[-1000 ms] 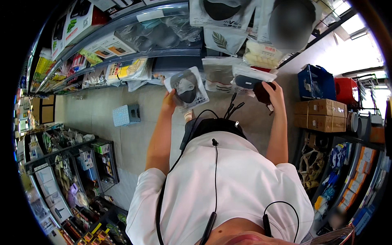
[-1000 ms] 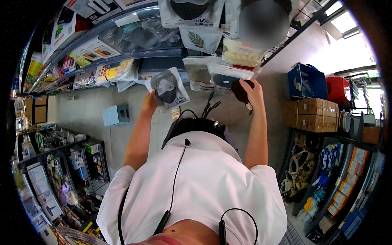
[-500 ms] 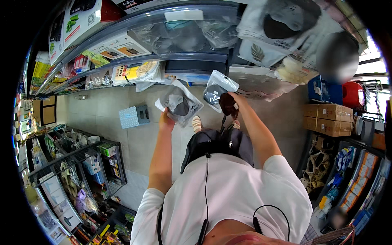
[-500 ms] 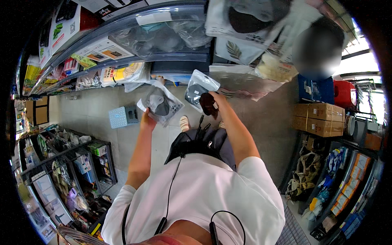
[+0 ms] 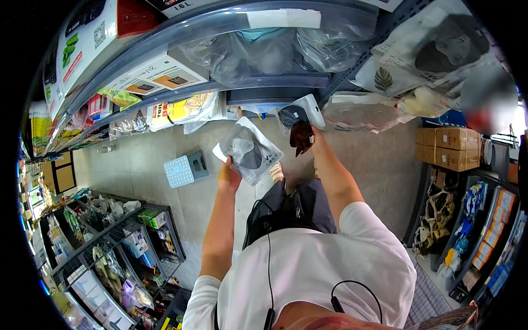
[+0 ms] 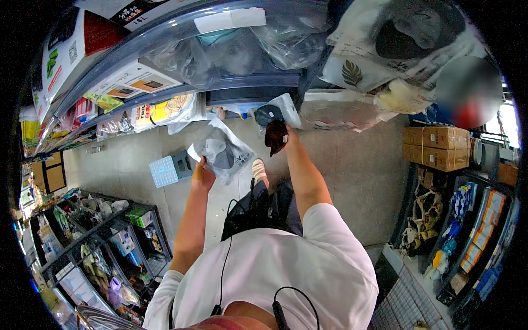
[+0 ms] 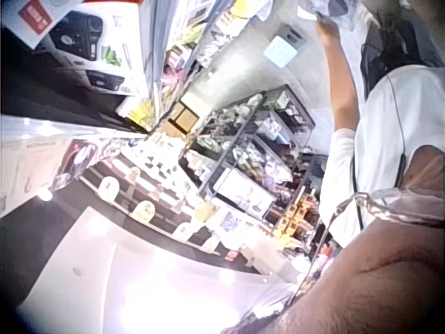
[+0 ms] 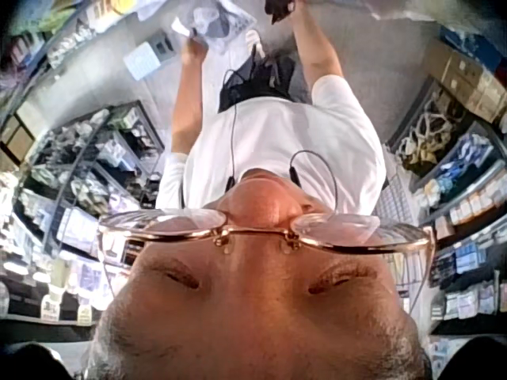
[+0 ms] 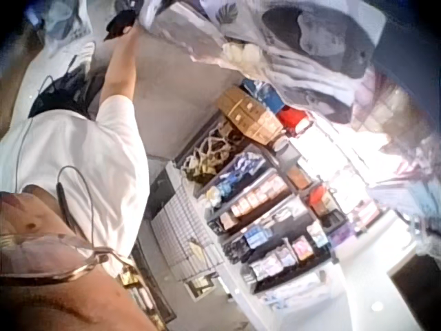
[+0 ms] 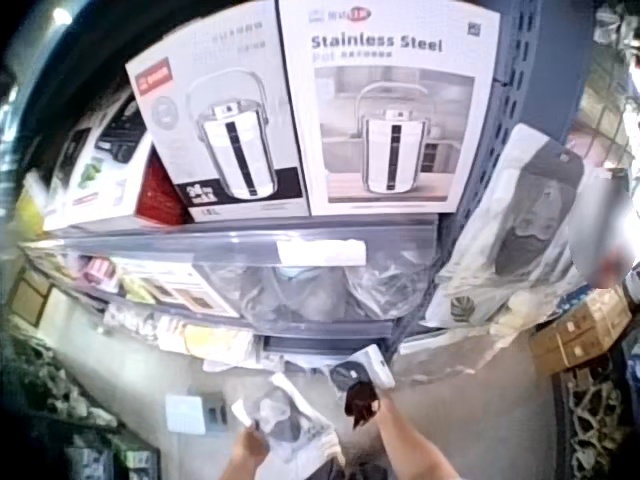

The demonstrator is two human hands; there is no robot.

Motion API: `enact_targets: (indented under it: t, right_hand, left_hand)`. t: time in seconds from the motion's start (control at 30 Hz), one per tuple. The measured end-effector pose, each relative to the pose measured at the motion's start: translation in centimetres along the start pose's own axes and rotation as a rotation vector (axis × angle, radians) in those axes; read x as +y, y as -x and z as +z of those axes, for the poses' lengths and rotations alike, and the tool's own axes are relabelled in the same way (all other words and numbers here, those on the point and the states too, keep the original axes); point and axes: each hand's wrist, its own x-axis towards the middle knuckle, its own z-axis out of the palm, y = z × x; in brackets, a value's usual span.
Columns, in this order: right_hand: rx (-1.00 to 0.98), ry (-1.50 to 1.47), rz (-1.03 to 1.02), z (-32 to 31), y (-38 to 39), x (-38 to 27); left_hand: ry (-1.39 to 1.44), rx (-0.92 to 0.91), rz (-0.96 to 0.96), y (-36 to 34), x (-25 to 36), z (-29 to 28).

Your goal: The person wipes the surfaces of packaged kitchenware items on a store shelf using a brown cloth. They handle multiple items, including packaged cutting boards and stainless steel containers, wiping the plastic packaging and placing them back on the shelf.

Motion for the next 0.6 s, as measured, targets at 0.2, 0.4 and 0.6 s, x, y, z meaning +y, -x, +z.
enact_targets:
  t: [0.2,0.4,0.6]
  right_hand:
    - [-0.124,-0.073,0.113,3.7,-4.9,-2.8]
    - [0.127,0.135,0.22,4.8,-0.5,-4.0]
    - [-0.335,0.794,0.08,3.2,7.4,-6.4]
  left_hand:
    - [-0.002,0.066,-0.005,-1.1,0.1,1.4]
    - [0.006,0.024,-0.002,-2.2,-1.1,2.7]
    - [-0.023,0.014,-0.084,-2.8,-1.5,6.0]
